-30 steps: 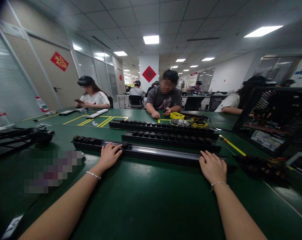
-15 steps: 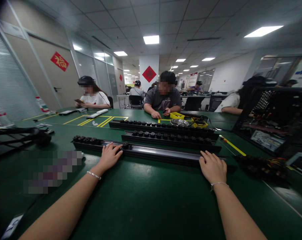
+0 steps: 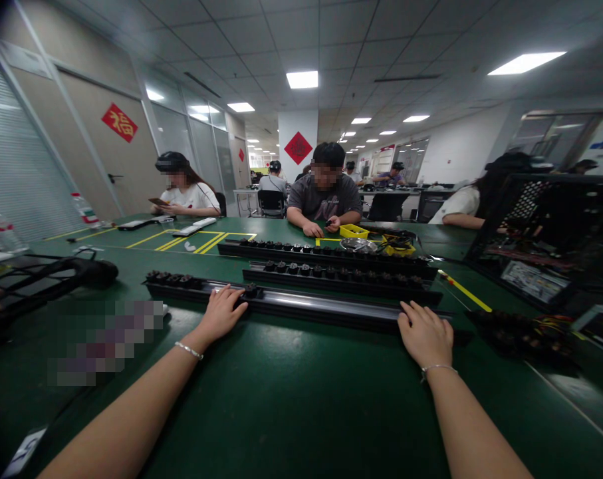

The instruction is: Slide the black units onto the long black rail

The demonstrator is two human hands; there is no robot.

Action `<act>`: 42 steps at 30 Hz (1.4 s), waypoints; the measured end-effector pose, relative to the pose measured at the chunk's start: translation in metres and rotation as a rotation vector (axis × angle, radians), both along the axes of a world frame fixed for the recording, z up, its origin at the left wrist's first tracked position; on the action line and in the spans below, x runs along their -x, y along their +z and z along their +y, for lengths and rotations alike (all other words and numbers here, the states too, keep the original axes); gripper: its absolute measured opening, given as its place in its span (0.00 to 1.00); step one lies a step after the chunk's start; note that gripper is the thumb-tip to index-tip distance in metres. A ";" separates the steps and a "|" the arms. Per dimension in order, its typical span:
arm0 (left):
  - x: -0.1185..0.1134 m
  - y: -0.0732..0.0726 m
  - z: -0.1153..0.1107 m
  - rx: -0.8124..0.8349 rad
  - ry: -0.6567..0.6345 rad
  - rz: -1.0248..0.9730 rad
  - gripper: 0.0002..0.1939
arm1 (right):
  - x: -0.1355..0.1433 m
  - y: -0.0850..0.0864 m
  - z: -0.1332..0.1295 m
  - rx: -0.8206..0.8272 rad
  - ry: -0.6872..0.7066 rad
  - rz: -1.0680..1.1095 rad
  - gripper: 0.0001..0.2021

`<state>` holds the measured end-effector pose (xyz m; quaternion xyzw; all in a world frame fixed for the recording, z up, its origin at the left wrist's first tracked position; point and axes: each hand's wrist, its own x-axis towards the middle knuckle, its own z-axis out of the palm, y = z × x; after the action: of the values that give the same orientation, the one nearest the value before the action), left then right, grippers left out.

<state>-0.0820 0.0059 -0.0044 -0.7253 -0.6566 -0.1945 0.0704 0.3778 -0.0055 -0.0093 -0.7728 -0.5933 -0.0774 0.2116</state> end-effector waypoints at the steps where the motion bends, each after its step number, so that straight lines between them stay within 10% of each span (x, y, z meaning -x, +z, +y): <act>1: 0.000 0.000 0.000 -0.001 0.002 0.001 0.23 | 0.000 0.000 0.000 -0.005 -0.001 0.005 0.29; 42: -0.007 0.009 -0.007 0.007 0.021 0.065 0.23 | 0.009 -0.002 -0.001 -0.077 -0.039 0.005 0.27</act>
<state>-0.0749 -0.0007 0.0049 -0.7247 -0.6622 -0.1676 0.0913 0.3688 -0.0067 -0.0111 -0.7758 -0.5740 -0.1027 0.2412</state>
